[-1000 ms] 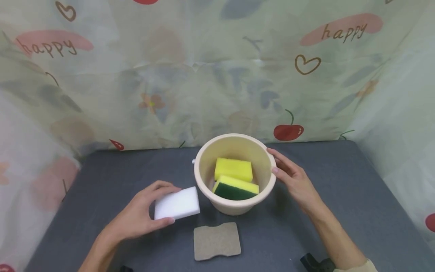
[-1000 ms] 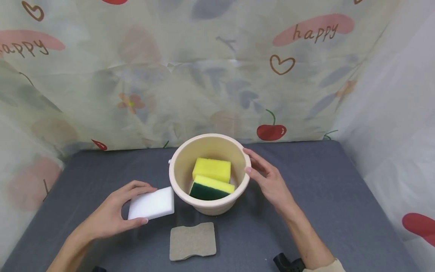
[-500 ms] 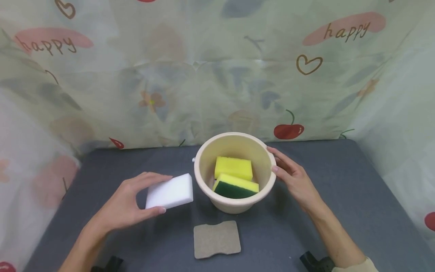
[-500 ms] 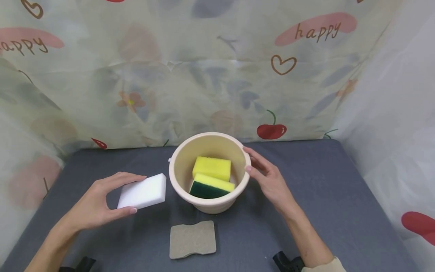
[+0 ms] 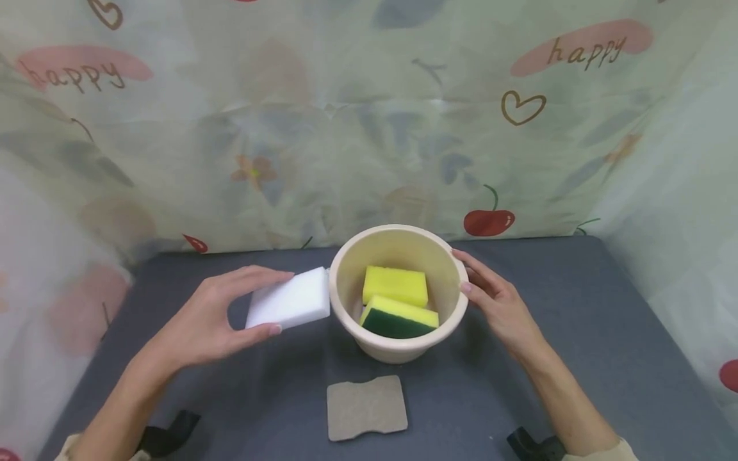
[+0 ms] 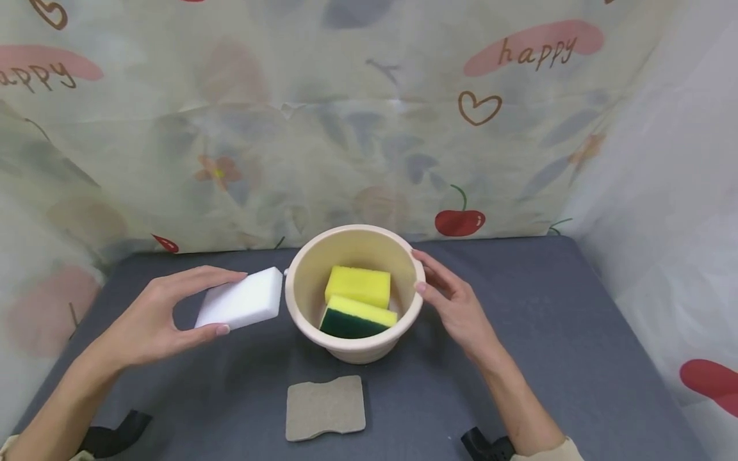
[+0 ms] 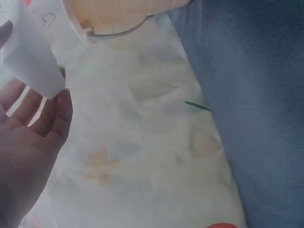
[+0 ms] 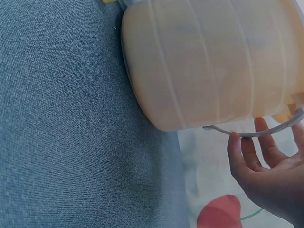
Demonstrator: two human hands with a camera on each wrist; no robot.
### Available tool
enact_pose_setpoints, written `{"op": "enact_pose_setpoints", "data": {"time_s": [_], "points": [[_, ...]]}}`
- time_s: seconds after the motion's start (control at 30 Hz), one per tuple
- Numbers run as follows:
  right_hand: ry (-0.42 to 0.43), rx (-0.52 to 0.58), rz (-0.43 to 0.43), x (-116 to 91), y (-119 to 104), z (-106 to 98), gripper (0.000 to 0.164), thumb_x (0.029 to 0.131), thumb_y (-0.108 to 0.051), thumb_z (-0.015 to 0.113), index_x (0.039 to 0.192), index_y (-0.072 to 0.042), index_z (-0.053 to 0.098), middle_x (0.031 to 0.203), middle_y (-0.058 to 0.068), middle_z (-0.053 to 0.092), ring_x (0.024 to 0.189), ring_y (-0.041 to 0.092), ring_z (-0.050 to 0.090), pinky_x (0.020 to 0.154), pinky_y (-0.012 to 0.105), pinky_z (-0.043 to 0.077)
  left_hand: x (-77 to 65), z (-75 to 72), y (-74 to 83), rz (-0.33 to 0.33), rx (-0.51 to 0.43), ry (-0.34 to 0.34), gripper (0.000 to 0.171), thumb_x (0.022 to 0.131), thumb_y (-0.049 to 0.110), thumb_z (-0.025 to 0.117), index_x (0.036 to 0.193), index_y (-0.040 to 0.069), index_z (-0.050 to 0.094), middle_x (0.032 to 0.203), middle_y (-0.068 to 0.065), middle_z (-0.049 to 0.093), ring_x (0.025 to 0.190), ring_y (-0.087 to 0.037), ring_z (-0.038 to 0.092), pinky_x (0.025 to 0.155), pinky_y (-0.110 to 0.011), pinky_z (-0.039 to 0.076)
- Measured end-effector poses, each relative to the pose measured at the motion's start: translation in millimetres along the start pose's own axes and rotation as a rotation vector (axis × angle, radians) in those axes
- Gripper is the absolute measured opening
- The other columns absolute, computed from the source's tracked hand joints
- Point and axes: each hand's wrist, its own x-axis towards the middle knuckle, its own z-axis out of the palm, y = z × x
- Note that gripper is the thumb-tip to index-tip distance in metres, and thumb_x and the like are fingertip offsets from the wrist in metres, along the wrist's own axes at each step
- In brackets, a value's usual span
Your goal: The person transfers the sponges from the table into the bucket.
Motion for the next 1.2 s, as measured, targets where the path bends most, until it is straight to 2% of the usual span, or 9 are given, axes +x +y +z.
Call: {"op": "enact_pose_setpoints", "data": {"time_s": [0.3, 0.53, 0.73, 0.97, 1.2], "points": [[0.008, 0.003, 0.0, -0.2, 0.5, -1.2, 0.052, 0.101, -0.032, 0.06, 0.151, -0.034, 0.044, 0.149, 0.001, 0.048, 0.132, 0.018, 0.048, 0.098, 0.019, 0.044, 31.3, -1.1, 9.0, 0.006, 0.004, -0.053, 0.058, 0.08, 0.031, 0.085, 0.133, 0.026, 0.064, 0.127, 0.01, 0.063, 0.111, -0.008, 0.061, 0.085, -0.035, 0.052], [0.008, 0.0, -0.007, -0.6, -1.0, -3.0, 0.052, 0.101, -0.033, 0.059, 0.151, -0.034, 0.044, 0.149, 0.001, 0.048, 0.132, 0.017, 0.048, 0.098, 0.018, 0.044, 55.0, 2.9, 16.6, 0.004, -0.02, -0.101, 0.057, 0.082, 0.037, 0.082, 0.135, 0.029, 0.062, 0.126, 0.009, 0.06, 0.103, -0.009, 0.059, 0.078, -0.033, 0.052], [-0.005, 0.011, -0.015, -1.5, 1.1, -1.9, 0.051, 0.102, -0.031, 0.058, 0.151, -0.031, 0.044, 0.146, 0.006, 0.051, 0.128, 0.016, 0.051, 0.097, 0.017, 0.044, 67.7, 10.3, 16.3, -0.006, -0.058, -0.129, 0.058, 0.081, 0.036, 0.083, 0.135, 0.028, 0.063, 0.125, 0.009, 0.061, 0.103, -0.008, 0.059, 0.078, -0.033, 0.052], [-0.004, 0.01, -0.002, -1.6, -1.5, -0.3, 0.052, 0.101, -0.031, 0.059, 0.151, -0.031, 0.044, 0.148, 0.001, 0.048, 0.132, 0.016, 0.048, 0.098, 0.016, 0.042, 85.1, 20.6, 15.7, -0.032, -0.062, -0.174, 0.058, 0.081, 0.04, 0.083, 0.134, 0.027, 0.064, 0.123, 0.009, 0.061, 0.1, -0.009, 0.058, 0.077, -0.035, 0.052], [-0.001, 0.018, 0.012, -0.2, -3.9, 0.8, 0.053, 0.101, -0.032, 0.059, 0.151, -0.031, 0.044, 0.15, 0.001, 0.047, 0.133, 0.018, 0.047, 0.099, 0.017, 0.042, 105.9, 31.7, 15.6, 0.004, -0.043, -0.214, 0.054, 0.085, 0.039, 0.079, 0.135, 0.024, 0.064, 0.125, 0.005, 0.062, 0.106, -0.012, 0.059, 0.08, -0.034, 0.051]]}}
